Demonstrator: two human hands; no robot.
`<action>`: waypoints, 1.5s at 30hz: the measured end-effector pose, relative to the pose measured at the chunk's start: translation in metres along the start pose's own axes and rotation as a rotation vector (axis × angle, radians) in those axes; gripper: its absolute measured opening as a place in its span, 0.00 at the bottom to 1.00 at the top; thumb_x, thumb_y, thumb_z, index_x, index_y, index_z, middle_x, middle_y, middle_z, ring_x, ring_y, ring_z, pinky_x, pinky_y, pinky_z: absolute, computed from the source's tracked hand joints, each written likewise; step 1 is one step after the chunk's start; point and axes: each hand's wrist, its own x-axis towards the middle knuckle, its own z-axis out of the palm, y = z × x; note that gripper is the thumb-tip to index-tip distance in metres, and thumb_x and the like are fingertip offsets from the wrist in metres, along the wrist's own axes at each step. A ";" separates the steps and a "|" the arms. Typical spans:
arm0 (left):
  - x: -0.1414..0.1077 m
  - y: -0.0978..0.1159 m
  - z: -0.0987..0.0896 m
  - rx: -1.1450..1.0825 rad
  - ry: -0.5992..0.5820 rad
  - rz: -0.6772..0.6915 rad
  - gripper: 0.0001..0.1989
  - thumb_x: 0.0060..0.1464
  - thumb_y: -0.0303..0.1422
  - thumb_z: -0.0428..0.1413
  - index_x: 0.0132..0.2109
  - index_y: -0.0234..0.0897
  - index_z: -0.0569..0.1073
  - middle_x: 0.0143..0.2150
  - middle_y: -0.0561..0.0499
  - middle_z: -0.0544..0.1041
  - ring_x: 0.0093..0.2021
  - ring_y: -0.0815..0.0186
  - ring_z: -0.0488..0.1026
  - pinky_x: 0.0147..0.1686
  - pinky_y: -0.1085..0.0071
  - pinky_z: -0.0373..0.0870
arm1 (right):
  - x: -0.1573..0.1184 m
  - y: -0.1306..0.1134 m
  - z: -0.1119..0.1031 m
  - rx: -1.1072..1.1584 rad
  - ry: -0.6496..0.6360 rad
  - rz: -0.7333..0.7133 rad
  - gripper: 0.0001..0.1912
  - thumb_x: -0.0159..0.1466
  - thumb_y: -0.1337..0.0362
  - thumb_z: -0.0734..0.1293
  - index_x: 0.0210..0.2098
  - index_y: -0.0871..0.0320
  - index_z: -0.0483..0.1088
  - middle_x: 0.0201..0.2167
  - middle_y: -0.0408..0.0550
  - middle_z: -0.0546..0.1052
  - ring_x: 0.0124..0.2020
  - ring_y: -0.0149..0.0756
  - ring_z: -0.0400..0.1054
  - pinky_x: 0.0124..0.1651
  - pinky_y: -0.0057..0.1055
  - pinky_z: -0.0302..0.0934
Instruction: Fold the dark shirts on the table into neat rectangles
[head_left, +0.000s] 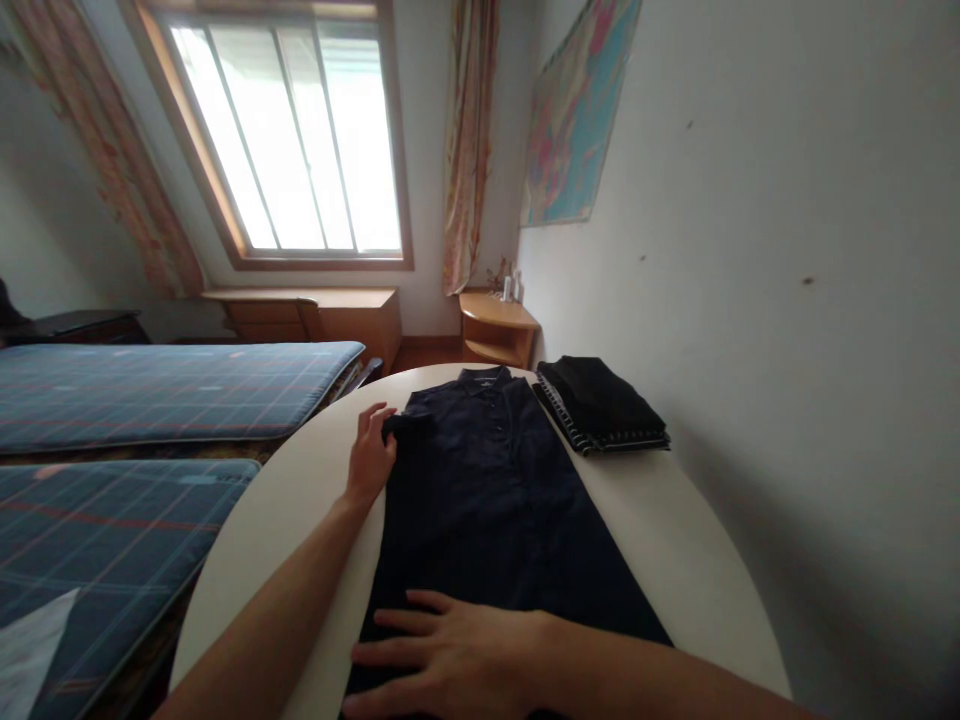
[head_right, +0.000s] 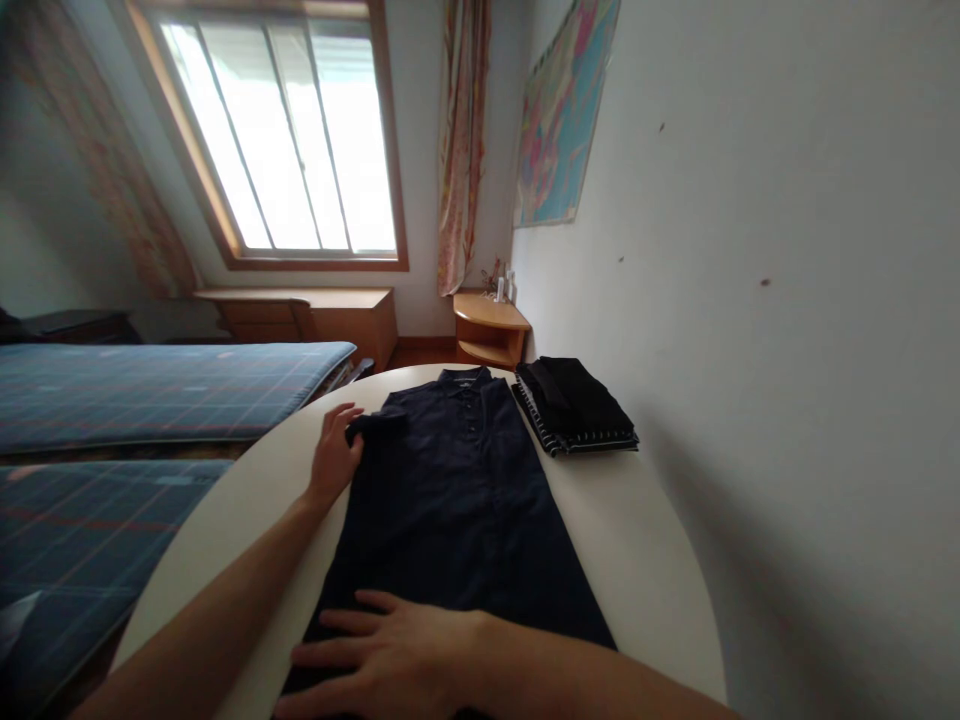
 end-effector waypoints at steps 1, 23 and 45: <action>-0.001 0.003 0.000 -0.011 -0.052 0.031 0.22 0.54 0.21 0.50 0.56 0.41 0.67 0.61 0.46 0.65 0.60 0.59 0.68 0.57 0.62 0.70 | 0.001 0.002 -0.004 0.037 0.025 0.005 0.33 0.68 0.62 0.65 0.69 0.49 0.52 0.70 0.49 0.57 0.70 0.44 0.50 0.69 0.44 0.47; -0.006 -0.005 0.004 0.014 -0.178 -0.194 0.15 0.55 0.23 0.50 0.49 0.39 0.67 0.44 0.47 0.77 0.46 0.59 0.76 0.49 0.60 0.72 | 0.077 0.173 -0.083 -0.196 0.562 1.146 0.28 0.64 0.45 0.64 0.57 0.55 0.65 0.48 0.53 0.79 0.51 0.45 0.73 0.51 0.38 0.62; -0.011 0.006 0.005 0.216 -0.420 -0.098 0.08 0.61 0.35 0.53 0.38 0.42 0.76 0.45 0.47 0.78 0.47 0.57 0.74 0.48 0.63 0.71 | 0.012 0.199 -0.084 -0.202 0.481 1.298 0.15 0.65 0.57 0.61 0.44 0.53 0.77 0.47 0.52 0.78 0.49 0.45 0.72 0.49 0.36 0.63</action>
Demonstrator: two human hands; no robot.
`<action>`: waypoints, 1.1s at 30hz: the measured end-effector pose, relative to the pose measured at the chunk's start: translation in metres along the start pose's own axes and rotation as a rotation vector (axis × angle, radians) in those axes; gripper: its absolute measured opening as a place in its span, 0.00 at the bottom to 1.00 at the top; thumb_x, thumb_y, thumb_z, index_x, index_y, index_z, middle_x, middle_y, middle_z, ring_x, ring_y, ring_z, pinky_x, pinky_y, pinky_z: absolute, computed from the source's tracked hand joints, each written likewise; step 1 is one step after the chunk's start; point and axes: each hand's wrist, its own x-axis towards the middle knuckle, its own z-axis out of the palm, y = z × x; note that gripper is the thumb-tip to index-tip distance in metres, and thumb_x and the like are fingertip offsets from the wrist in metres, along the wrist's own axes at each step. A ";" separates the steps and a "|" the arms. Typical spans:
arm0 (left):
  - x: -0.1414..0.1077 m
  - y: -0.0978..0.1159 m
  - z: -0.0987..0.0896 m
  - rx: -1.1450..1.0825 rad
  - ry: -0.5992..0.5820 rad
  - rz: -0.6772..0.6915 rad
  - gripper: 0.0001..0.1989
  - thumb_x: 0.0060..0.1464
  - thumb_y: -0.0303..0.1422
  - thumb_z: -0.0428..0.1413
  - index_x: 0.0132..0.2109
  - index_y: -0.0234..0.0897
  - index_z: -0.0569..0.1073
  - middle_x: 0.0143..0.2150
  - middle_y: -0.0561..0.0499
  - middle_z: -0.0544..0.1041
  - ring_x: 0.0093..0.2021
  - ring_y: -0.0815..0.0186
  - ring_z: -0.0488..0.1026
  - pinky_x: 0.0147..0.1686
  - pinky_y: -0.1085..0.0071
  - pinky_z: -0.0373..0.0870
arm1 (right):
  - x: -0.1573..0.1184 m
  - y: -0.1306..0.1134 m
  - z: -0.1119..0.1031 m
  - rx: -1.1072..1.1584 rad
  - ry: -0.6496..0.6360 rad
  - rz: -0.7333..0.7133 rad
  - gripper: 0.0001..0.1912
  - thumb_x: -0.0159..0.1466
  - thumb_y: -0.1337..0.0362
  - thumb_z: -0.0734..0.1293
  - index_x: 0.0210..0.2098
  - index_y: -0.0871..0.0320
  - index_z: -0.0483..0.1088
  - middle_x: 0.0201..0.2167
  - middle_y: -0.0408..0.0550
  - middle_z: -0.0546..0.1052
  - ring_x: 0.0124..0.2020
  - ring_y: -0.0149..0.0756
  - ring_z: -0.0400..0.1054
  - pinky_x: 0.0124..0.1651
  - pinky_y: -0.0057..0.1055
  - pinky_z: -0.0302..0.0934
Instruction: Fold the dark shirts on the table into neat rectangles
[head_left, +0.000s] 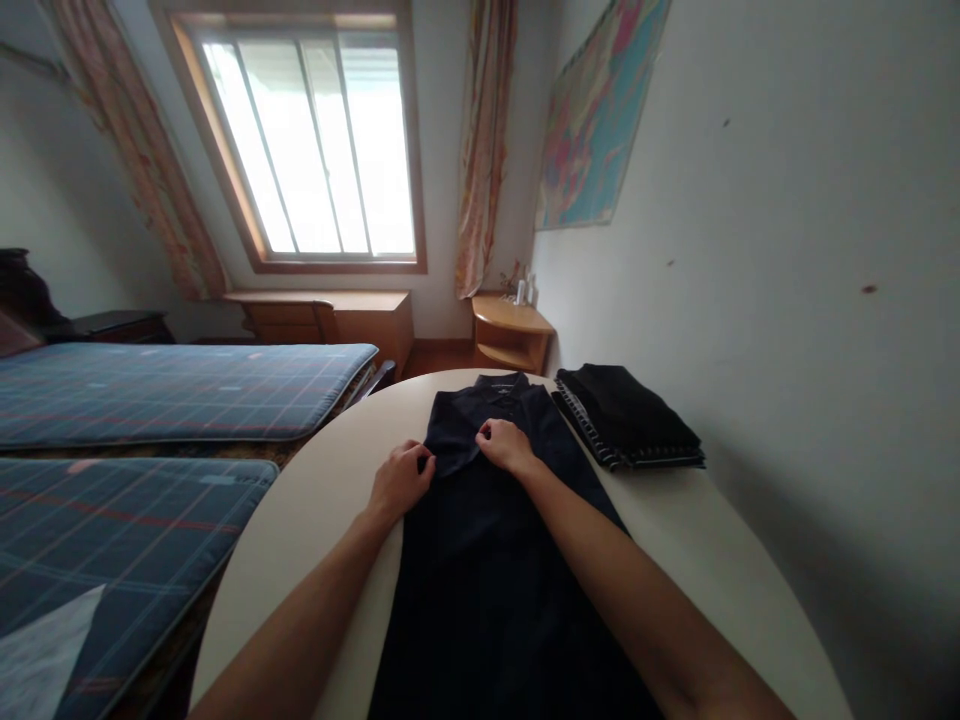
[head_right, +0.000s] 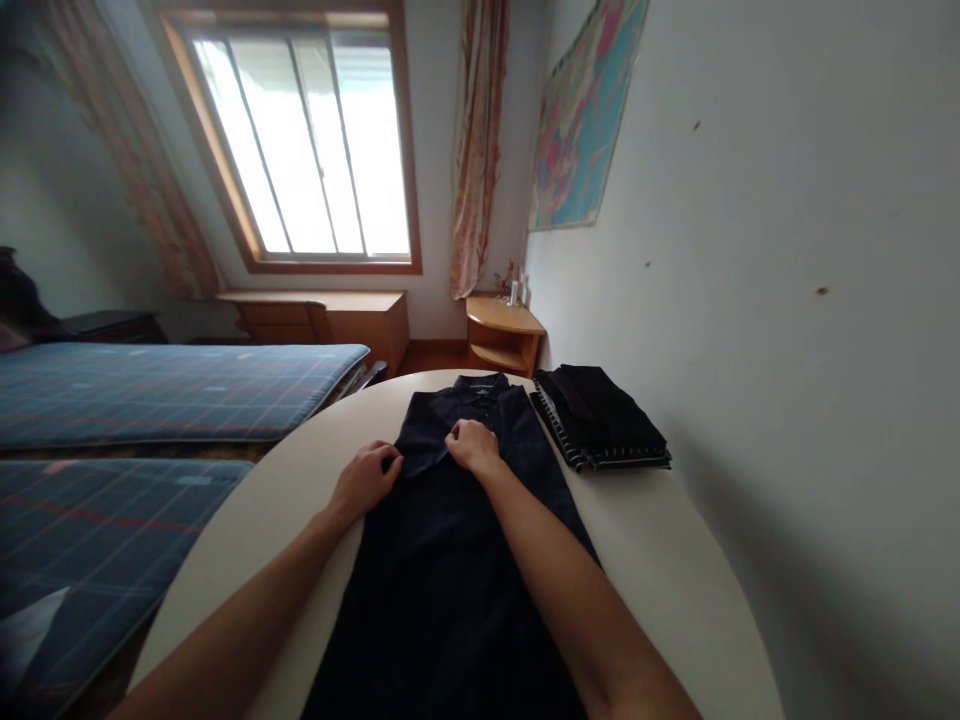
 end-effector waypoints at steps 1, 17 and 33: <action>0.000 0.001 0.000 0.015 0.004 0.007 0.09 0.61 0.36 0.53 0.36 0.42 0.76 0.45 0.46 0.77 0.47 0.56 0.74 0.48 0.62 0.71 | 0.001 -0.002 0.001 -0.025 0.023 -0.010 0.15 0.65 0.57 0.61 0.43 0.54 0.77 0.49 0.53 0.77 0.50 0.45 0.71 0.50 0.37 0.63; -0.014 0.020 0.001 0.375 -0.171 0.067 0.22 0.66 0.33 0.47 0.64 0.38 0.68 0.67 0.43 0.65 0.66 0.51 0.62 0.63 0.53 0.58 | 0.074 -0.063 0.055 -0.024 -0.229 -0.313 0.29 0.73 0.53 0.50 0.69 0.55 0.56 0.72 0.50 0.51 0.72 0.51 0.41 0.69 0.56 0.37; -0.004 0.014 -0.023 0.314 -0.133 -0.278 0.10 0.62 0.36 0.52 0.43 0.37 0.75 0.42 0.44 0.80 0.45 0.55 0.76 0.45 0.63 0.66 | 0.063 -0.071 0.048 -0.007 0.118 -0.293 0.25 0.72 0.51 0.53 0.59 0.55 0.68 0.59 0.55 0.71 0.59 0.45 0.63 0.60 0.42 0.55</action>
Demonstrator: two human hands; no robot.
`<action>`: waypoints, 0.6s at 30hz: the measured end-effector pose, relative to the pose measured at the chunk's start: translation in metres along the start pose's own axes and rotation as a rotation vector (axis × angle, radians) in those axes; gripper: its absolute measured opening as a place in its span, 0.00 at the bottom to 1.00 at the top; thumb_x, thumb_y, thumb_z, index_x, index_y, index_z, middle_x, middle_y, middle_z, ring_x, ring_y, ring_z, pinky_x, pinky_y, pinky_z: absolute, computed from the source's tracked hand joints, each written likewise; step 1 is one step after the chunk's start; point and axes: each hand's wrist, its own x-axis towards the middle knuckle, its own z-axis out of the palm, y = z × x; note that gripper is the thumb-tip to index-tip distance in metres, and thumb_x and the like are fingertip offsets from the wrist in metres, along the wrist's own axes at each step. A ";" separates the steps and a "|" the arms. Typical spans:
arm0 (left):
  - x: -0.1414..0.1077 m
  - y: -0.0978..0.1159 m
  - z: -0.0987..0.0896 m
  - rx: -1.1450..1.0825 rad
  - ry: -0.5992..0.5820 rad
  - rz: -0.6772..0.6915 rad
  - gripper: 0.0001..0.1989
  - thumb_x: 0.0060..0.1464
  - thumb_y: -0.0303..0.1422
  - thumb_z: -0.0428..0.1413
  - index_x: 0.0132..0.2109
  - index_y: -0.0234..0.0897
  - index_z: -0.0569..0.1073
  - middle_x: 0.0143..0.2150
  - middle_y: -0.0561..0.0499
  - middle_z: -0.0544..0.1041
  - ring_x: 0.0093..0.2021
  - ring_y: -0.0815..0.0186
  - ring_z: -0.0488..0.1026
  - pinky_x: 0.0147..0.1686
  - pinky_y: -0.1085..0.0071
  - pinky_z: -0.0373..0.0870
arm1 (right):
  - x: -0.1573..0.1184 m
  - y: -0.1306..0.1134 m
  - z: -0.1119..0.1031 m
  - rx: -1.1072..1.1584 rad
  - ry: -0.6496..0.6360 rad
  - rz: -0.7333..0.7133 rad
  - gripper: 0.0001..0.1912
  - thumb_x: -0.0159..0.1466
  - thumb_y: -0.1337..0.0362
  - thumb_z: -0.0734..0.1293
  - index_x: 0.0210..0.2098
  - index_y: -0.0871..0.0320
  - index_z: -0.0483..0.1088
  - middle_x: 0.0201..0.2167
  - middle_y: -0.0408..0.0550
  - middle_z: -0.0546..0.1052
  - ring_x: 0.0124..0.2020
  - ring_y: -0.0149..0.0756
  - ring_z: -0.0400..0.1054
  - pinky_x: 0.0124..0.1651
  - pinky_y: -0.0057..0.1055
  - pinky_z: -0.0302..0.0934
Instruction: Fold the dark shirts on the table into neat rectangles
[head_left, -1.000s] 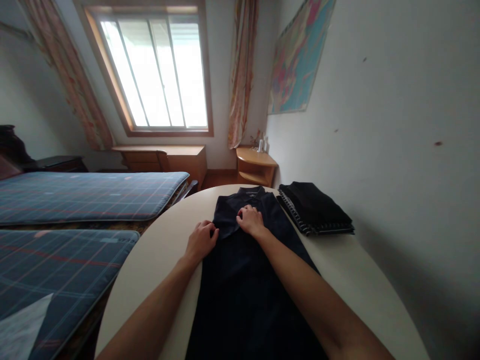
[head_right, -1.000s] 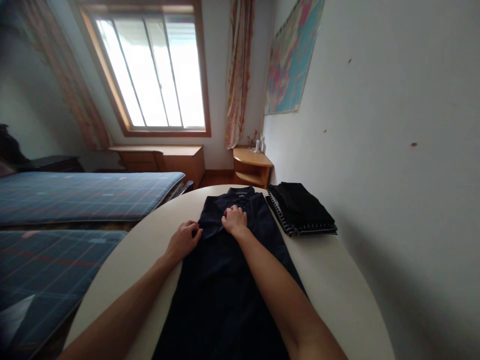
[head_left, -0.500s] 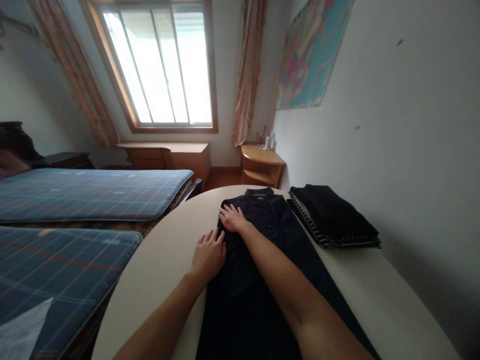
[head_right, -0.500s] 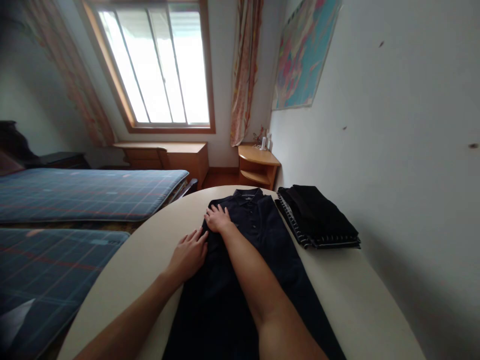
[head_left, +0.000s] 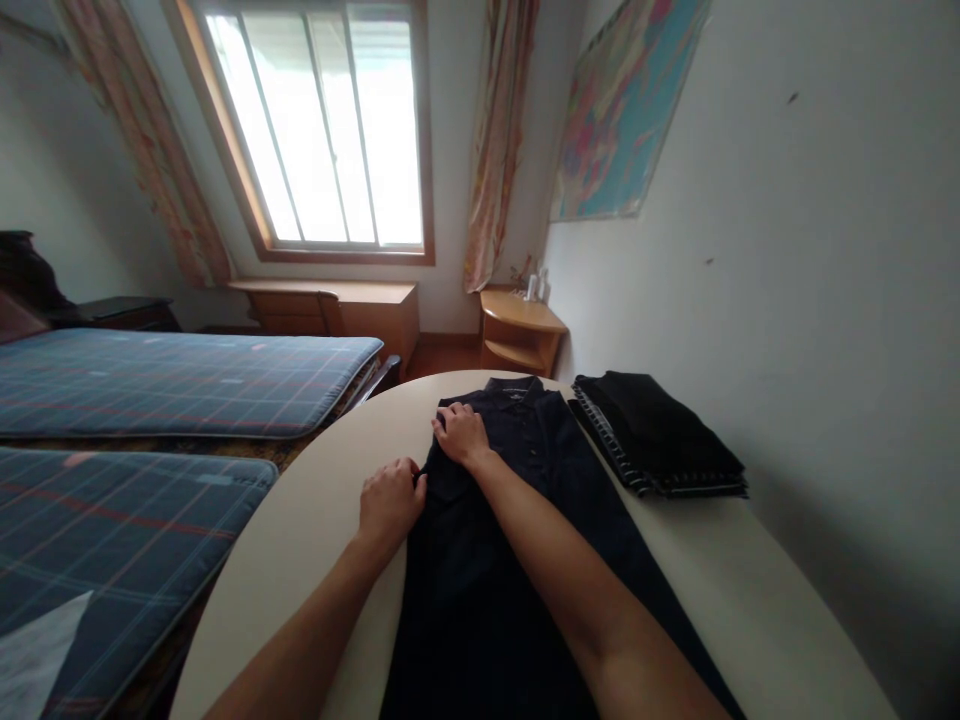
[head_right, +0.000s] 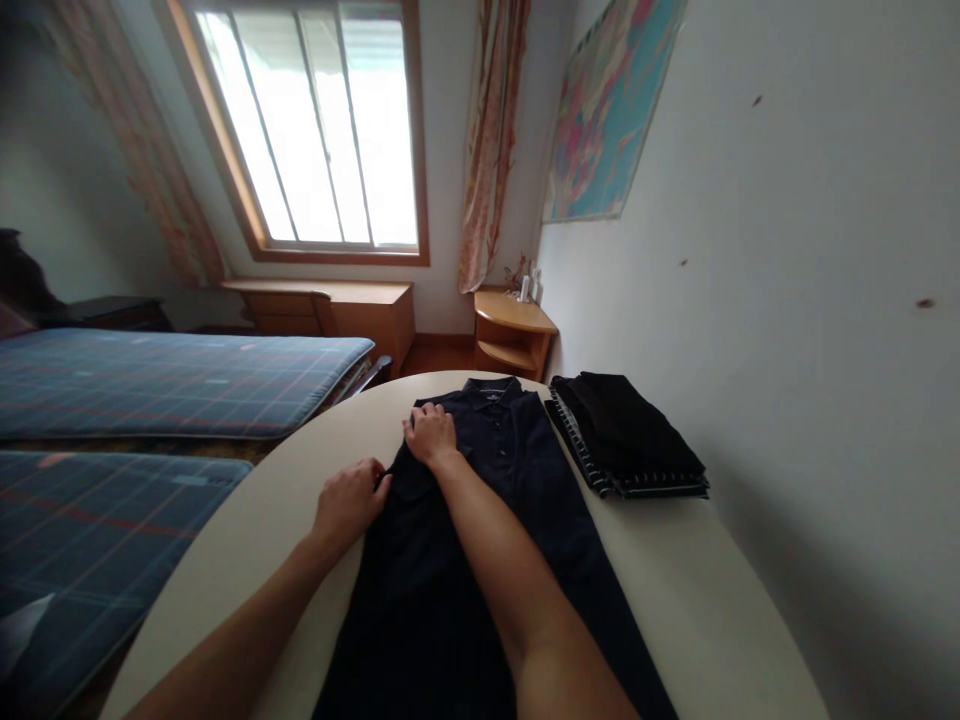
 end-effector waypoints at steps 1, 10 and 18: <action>0.000 0.000 0.000 -0.022 -0.011 -0.003 0.09 0.62 0.36 0.52 0.42 0.37 0.75 0.41 0.45 0.80 0.45 0.56 0.76 0.44 0.64 0.66 | -0.003 -0.004 -0.003 0.004 -0.010 0.040 0.26 0.71 0.49 0.53 0.59 0.55 0.68 0.56 0.56 0.73 0.56 0.46 0.66 0.58 0.42 0.58; -0.002 0.009 -0.003 -0.048 0.005 -0.037 0.10 0.62 0.36 0.50 0.40 0.37 0.73 0.38 0.44 0.79 0.43 0.56 0.77 0.41 0.66 0.66 | -0.006 -0.011 -0.010 -0.007 -0.139 0.135 0.26 0.70 0.49 0.57 0.63 0.49 0.65 0.59 0.55 0.71 0.57 0.48 0.65 0.55 0.42 0.60; 0.001 0.002 0.001 0.051 0.039 -0.020 0.10 0.61 0.33 0.49 0.39 0.36 0.74 0.41 0.43 0.79 0.46 0.54 0.75 0.44 0.62 0.65 | -0.008 0.011 0.009 -0.079 -0.160 0.246 0.27 0.73 0.56 0.50 0.69 0.51 0.56 0.72 0.49 0.52 0.69 0.52 0.46 0.64 0.48 0.47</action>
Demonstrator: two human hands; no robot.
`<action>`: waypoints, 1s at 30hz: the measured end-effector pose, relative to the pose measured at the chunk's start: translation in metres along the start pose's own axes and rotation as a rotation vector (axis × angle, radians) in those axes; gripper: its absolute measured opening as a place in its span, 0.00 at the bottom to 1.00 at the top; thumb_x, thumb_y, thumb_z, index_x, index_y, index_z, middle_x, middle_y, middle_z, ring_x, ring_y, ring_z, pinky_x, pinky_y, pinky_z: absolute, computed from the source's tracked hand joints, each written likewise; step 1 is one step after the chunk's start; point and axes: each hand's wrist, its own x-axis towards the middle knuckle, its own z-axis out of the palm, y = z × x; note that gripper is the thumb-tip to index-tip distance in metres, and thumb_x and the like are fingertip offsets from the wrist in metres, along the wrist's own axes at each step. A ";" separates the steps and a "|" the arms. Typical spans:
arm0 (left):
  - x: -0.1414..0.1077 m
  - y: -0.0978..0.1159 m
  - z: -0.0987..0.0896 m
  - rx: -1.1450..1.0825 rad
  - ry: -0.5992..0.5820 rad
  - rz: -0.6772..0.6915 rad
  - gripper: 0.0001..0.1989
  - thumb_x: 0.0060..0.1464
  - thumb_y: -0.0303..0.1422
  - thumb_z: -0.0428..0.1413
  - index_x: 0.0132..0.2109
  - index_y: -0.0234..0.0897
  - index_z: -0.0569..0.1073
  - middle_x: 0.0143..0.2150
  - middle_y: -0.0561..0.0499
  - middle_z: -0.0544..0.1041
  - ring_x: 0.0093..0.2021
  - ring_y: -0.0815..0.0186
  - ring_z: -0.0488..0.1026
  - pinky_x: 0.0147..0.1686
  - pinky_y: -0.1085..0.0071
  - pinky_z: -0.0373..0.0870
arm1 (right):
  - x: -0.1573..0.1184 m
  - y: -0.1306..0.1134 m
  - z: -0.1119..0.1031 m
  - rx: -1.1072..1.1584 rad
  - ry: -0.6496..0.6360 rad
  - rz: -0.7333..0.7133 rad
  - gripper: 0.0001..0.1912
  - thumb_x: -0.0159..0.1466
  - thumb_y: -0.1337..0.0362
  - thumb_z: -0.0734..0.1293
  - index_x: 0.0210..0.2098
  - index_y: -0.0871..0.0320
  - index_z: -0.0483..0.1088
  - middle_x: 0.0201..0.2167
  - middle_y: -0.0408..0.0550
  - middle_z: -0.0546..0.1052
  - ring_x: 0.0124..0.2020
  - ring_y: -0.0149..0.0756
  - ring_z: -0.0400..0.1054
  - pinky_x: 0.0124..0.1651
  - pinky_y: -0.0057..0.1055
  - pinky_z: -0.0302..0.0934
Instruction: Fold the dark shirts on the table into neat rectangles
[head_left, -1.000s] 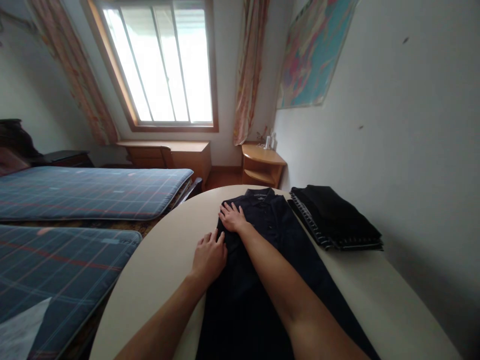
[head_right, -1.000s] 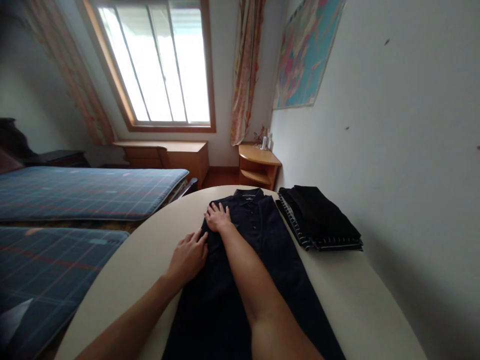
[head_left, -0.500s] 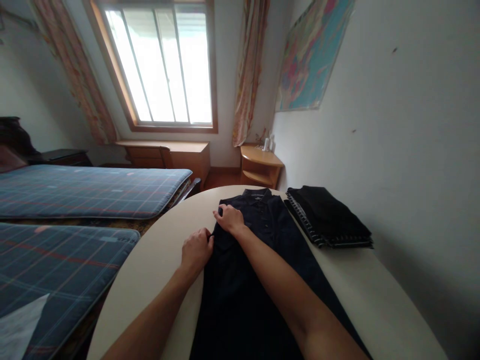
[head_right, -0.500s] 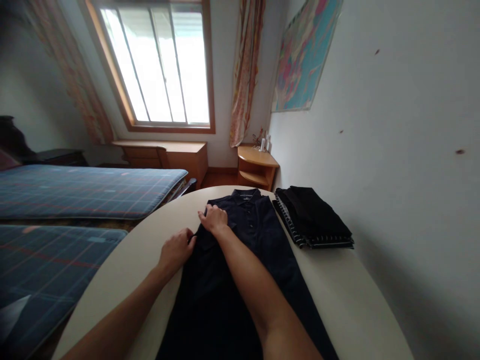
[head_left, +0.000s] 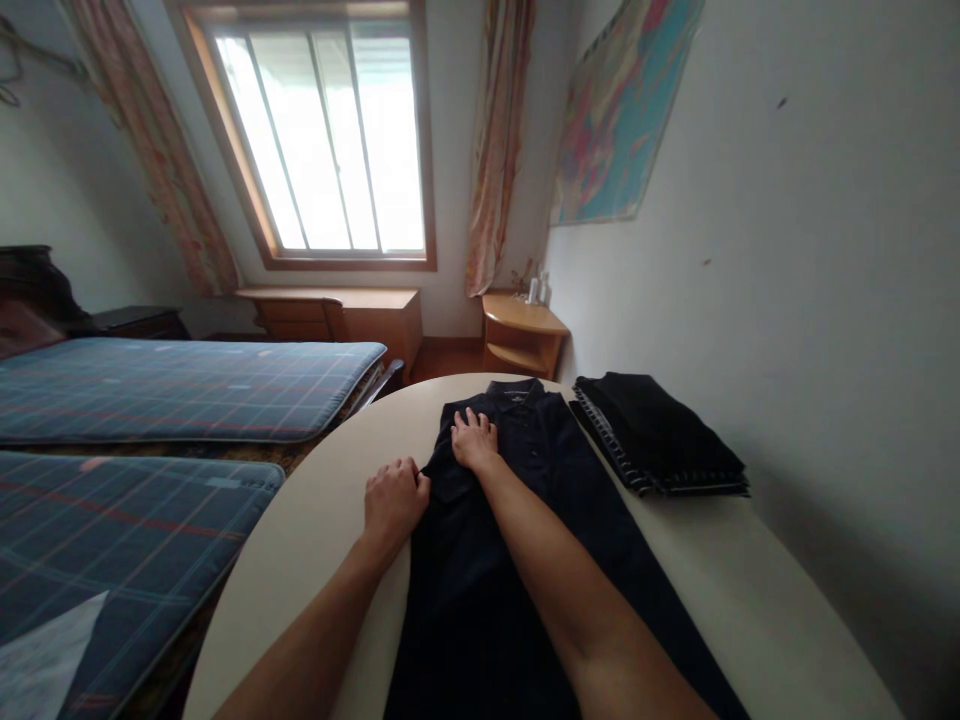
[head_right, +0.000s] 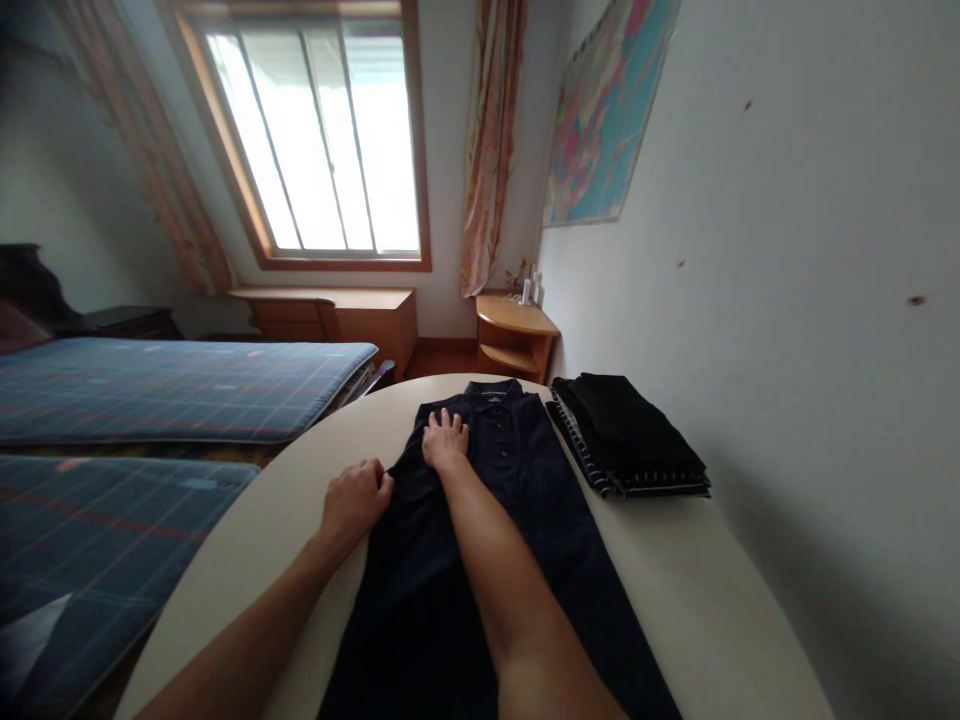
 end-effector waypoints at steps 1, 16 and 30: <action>0.000 0.001 0.000 -0.012 0.001 -0.003 0.10 0.62 0.34 0.49 0.40 0.36 0.74 0.40 0.43 0.79 0.46 0.54 0.75 0.44 0.62 0.65 | 0.001 -0.001 -0.001 -0.009 -0.001 0.009 0.27 0.73 0.56 0.50 0.69 0.52 0.56 0.73 0.50 0.50 0.69 0.52 0.46 0.64 0.49 0.47; -0.016 0.022 -0.021 -0.240 -0.013 0.007 0.06 0.63 0.34 0.53 0.47 0.42 0.69 0.39 0.50 0.80 0.41 0.57 0.78 0.37 0.68 0.64 | 0.003 -0.040 -0.035 0.141 -0.154 0.063 0.31 0.59 0.66 0.69 0.62 0.58 0.64 0.54 0.63 0.75 0.55 0.51 0.71 0.52 0.41 0.66; -0.016 0.070 -0.030 -0.741 0.001 0.105 0.09 0.58 0.29 0.58 0.31 0.41 0.67 0.40 0.55 0.81 0.31 0.67 0.75 0.34 0.72 0.65 | 0.002 0.035 -0.064 0.392 -0.047 -0.147 0.32 0.61 0.76 0.59 0.64 0.59 0.65 0.62 0.48 0.70 0.62 0.36 0.64 0.63 0.27 0.57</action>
